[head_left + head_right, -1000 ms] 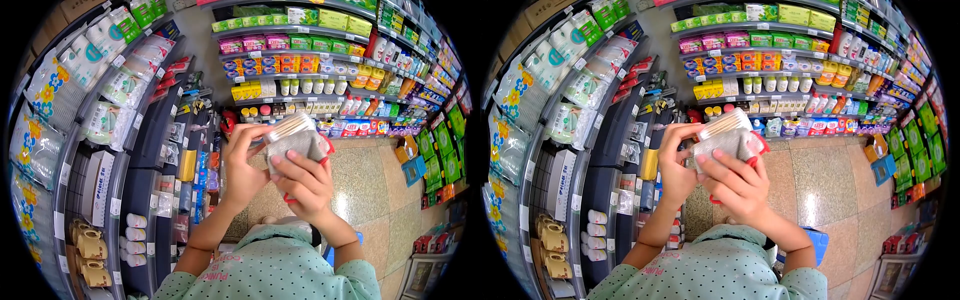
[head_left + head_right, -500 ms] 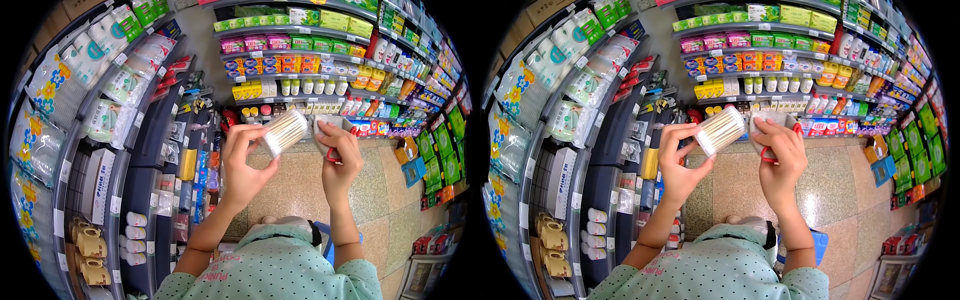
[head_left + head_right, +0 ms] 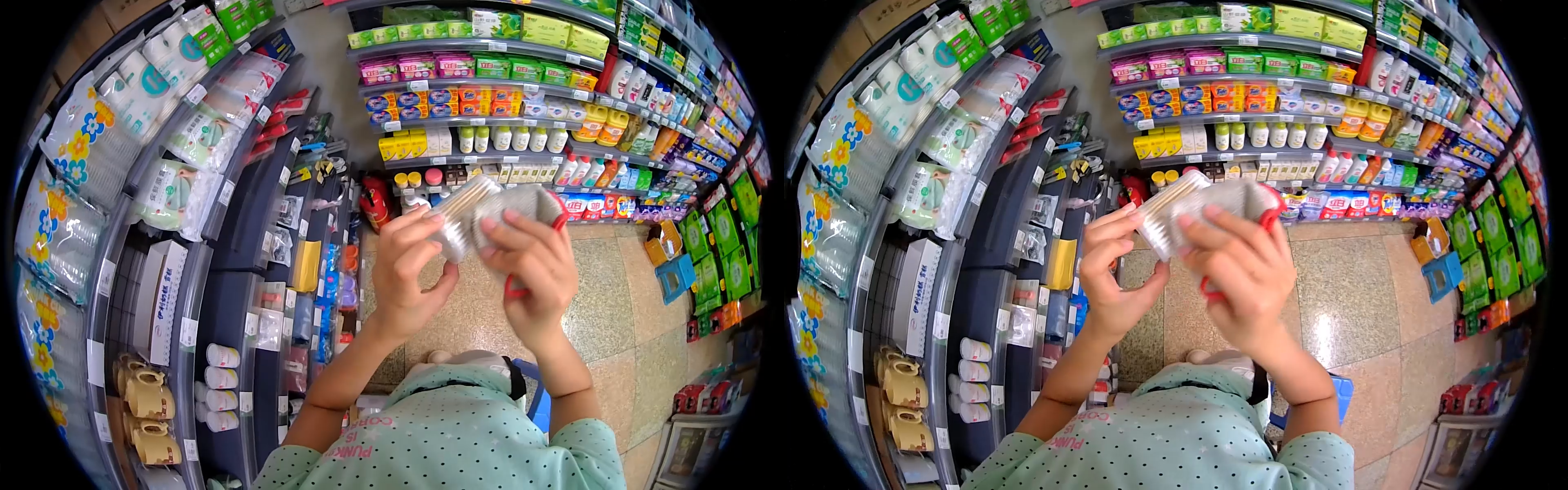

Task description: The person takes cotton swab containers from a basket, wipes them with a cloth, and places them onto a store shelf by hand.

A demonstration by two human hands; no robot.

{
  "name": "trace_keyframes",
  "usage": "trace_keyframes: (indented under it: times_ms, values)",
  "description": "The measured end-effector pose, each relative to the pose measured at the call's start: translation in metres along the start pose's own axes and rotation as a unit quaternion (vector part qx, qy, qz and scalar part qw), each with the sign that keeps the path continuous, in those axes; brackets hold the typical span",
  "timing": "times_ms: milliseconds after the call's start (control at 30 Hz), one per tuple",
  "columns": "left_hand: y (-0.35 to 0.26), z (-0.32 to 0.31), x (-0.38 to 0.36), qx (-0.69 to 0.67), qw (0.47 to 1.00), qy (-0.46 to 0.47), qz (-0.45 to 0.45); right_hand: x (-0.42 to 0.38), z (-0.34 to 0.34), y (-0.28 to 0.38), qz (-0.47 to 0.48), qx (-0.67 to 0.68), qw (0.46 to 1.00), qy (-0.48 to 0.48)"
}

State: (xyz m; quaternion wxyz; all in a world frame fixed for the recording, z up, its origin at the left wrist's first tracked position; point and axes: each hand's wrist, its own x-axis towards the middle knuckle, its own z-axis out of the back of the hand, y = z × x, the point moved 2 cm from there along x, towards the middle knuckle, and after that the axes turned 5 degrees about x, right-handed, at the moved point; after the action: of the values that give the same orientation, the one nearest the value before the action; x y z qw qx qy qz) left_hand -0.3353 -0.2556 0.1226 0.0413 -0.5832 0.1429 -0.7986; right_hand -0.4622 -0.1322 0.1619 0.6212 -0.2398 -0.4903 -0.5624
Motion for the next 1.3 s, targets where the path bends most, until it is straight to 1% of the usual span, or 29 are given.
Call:
trace_keyframes:
  times_ms: [133, 167, 267, 333, 400, 500, 567, 600, 733, 767, 867, 900, 1000, 1033, 1167, 1300]
  values:
    - [-0.005, -0.001, 0.001, 0.049, 0.998, 0.026, -0.014, 0.003, 0.001, -0.019, -0.083, -0.032, 0.996, -0.029]
    - [-0.006, -0.002, 0.000, 0.059, 0.998, 0.030, -0.015, 0.004, 0.002, -0.021, -0.089, -0.032, 0.995, -0.039]
    - [-0.007, -0.006, 0.000, 0.074, 0.997, 0.033, -0.014, 0.009, 0.009, -0.008, -0.096, -0.020, 0.995, -0.037]
    - [-0.009, -0.008, 0.001, 0.081, 0.996, 0.026, -0.033, 0.010, 0.010, 0.004, -0.038, 0.005, 0.999, 0.003]
    - [-0.010, -0.008, 0.001, 0.083, 0.995, 0.017, -0.048, 0.006, 0.003, 0.013, -0.026, 0.014, 0.999, 0.028]
    - [-0.006, -0.007, 0.000, 0.090, 0.993, 0.006, -0.073, 0.004, 0.001, 0.013, -0.018, 0.006, 0.999, 0.029]
    - [-0.005, -0.005, -0.003, 0.105, 0.989, 0.013, -0.099, 0.005, 0.003, 0.008, -0.035, 0.000, 0.999, 0.041]
    - [-0.004, -0.004, -0.004, 0.105, 0.989, 0.021, -0.098, 0.006, 0.004, 0.005, -0.043, -0.002, 0.998, 0.048]
    - [0.000, -0.002, -0.007, 0.114, 0.988, 0.042, -0.098, 0.005, 0.003, -0.028, -0.092, -0.043, 0.994, 0.031]
    - [0.000, -0.002, -0.008, 0.119, 0.987, 0.044, -0.098, 0.005, 0.002, -0.036, -0.117, -0.035, 0.992, 0.016]
    - [-0.001, -0.001, -0.010, 0.118, 0.984, 0.077, -0.112, 0.009, 0.004, -0.036, -0.129, -0.024, 0.991, -0.006]
    - [0.000, 0.000, -0.009, 0.123, 0.983, 0.077, -0.110, 0.011, 0.006, -0.030, -0.110, -0.024, 0.993, -0.014]
    - [0.001, -0.001, -0.011, 0.136, 0.982, 0.067, -0.115, 0.018, 0.012, -0.006, -0.059, 0.025, 0.998, 0.015]
    - [0.003, -0.002, -0.013, 0.138, 0.981, 0.056, -0.125, 0.018, 0.011, -0.001, -0.043, 0.054, 0.997, 0.042]
    - [0.004, 0.000, -0.014, 0.131, 0.980, 0.022, -0.146, 0.014, 0.001, 0.005, -0.026, 0.058, 0.995, 0.079]
    - [0.009, 0.006, -0.014, 0.124, 0.977, 0.048, -0.166, 0.017, 0.001, -0.003, -0.029, 0.049, 0.996, 0.075]
